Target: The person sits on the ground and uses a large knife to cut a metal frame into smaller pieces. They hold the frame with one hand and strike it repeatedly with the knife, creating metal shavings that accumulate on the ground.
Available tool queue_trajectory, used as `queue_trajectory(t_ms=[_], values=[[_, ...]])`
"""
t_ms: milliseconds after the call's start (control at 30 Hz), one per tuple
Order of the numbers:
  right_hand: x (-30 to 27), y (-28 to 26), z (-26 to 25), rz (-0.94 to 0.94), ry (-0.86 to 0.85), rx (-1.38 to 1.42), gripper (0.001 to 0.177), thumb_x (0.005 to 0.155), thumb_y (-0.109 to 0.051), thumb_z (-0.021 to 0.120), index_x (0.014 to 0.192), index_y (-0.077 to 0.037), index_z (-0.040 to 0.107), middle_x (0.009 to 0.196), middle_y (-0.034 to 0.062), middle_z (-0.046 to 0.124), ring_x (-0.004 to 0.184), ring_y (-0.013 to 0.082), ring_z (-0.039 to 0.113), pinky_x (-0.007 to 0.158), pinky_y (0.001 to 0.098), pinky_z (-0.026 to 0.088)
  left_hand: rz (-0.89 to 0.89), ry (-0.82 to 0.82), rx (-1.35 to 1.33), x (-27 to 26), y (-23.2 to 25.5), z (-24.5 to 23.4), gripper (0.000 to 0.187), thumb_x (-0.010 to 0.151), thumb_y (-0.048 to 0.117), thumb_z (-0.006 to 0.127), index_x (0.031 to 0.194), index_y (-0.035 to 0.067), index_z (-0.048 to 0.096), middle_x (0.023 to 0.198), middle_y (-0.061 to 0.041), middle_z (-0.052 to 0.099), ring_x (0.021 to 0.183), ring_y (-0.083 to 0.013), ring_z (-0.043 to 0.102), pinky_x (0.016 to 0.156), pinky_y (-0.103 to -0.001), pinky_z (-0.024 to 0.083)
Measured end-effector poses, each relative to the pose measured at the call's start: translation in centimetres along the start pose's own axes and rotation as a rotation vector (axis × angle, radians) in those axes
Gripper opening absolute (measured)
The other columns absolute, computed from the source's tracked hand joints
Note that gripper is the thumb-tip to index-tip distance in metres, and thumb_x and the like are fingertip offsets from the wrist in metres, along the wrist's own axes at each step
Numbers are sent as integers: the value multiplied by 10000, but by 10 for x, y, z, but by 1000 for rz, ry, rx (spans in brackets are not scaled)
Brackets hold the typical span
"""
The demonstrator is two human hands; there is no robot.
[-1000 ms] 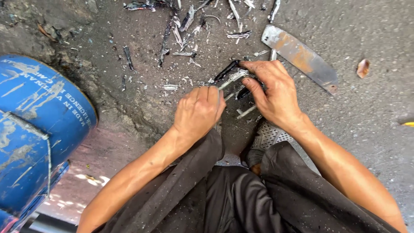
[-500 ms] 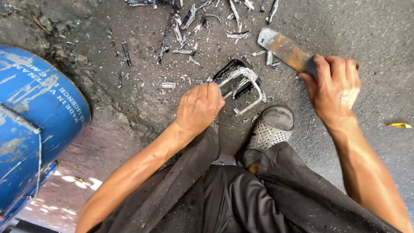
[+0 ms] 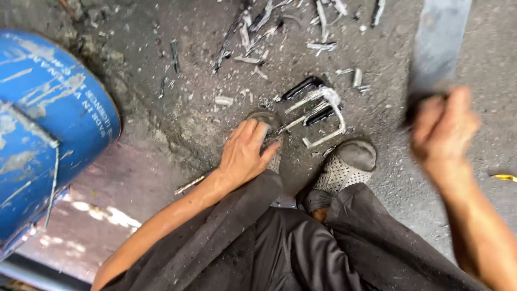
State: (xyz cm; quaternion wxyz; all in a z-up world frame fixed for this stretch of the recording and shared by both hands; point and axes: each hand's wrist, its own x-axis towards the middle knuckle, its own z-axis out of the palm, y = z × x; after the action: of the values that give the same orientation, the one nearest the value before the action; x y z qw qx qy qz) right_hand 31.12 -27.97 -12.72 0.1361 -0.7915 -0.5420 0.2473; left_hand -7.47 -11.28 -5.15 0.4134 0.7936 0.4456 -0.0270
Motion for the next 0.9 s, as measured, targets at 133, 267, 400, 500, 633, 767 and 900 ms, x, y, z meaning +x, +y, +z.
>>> queue_trajectory(t_ms=[133, 267, 400, 500, 633, 767, 900], values=[[50, -143, -16, -253, -154, 172, 227, 1011, -187, 712, 1128, -57, 567, 862, 184, 654, 651, 358, 645, 564, 444, 506, -17, -14, -9, -3, -7, 8, 311, 905, 184, 766, 1147, 24, 656, 1053, -138, 614, 984, -344, 608, 829, -451, 509], [66, -163, -9, -278, -299, 206, 284, 1017, -261, 749, 1063, -43, 574, 739, 132, 669, 580, 327, 646, 506, 444, 480, 3, 28, -33, -3, -3, 4, 244, 892, 164, 763, 1091, 39, 698, 1010, -100, 627, 950, -325, 606, 796, -445, 515], [74, -169, -11, -327, -274, 71, 360, 1002, -326, 771, 912, -52, 556, 669, 115, 604, 551, 321, 596, 498, 452, 454, -26, 45, -70, -7, -7, 11, 202, 902, 161, 761, 1067, 53, 716, 985, -81, 628, 933, -303, 606, 769, -436, 520], [75, -182, -14, -390, -233, 39, 386, 1012, -338, 764, 866, -63, 536, 703, 106, 551, 592, 308, 569, 532, 440, 446, -38, 44, -60, -5, -4, 7, 206, 887, 167, 767, 1046, 43, 723, 956, -93, 618, 933, -315, 608, 753, -443, 509], [72, -190, 1, -368, -256, 27, 359, 1025, -321, 757, 873, -67, 554, 721, 84, 554, 557, 266, 549, 487, 410, 423, -28, 26, -68, -6, -9, 11, 208, 895, 151, 765, 1065, 38, 725, 936, -99, 605, 916, -318, 598, 767, -445, 510], [75, -198, 10, -367, -263, 36, 403, 990, -345, 770, 840, -60, 529, 690, 93, 549, 524, 275, 540, 466, 424, 411, 10, 41, -81, -7, -11, 13, 155, 893, 111, 757, 1018, 34, 706, 963, -97, 621, 947, -322, 605, 804, -439, 516], [71, -204, 18, -312, -217, 68, 419, 982, -343, 774, 836, -54, 510, 688, 117, 561, 536, 310, 566, 471, 442, 418, 13, 44, -104, -5, -9, 12, 162, 880, 84, 755, 1023, 21, 714, 972, -98, 640, 953, -322, 619, 817, -428, 522]])
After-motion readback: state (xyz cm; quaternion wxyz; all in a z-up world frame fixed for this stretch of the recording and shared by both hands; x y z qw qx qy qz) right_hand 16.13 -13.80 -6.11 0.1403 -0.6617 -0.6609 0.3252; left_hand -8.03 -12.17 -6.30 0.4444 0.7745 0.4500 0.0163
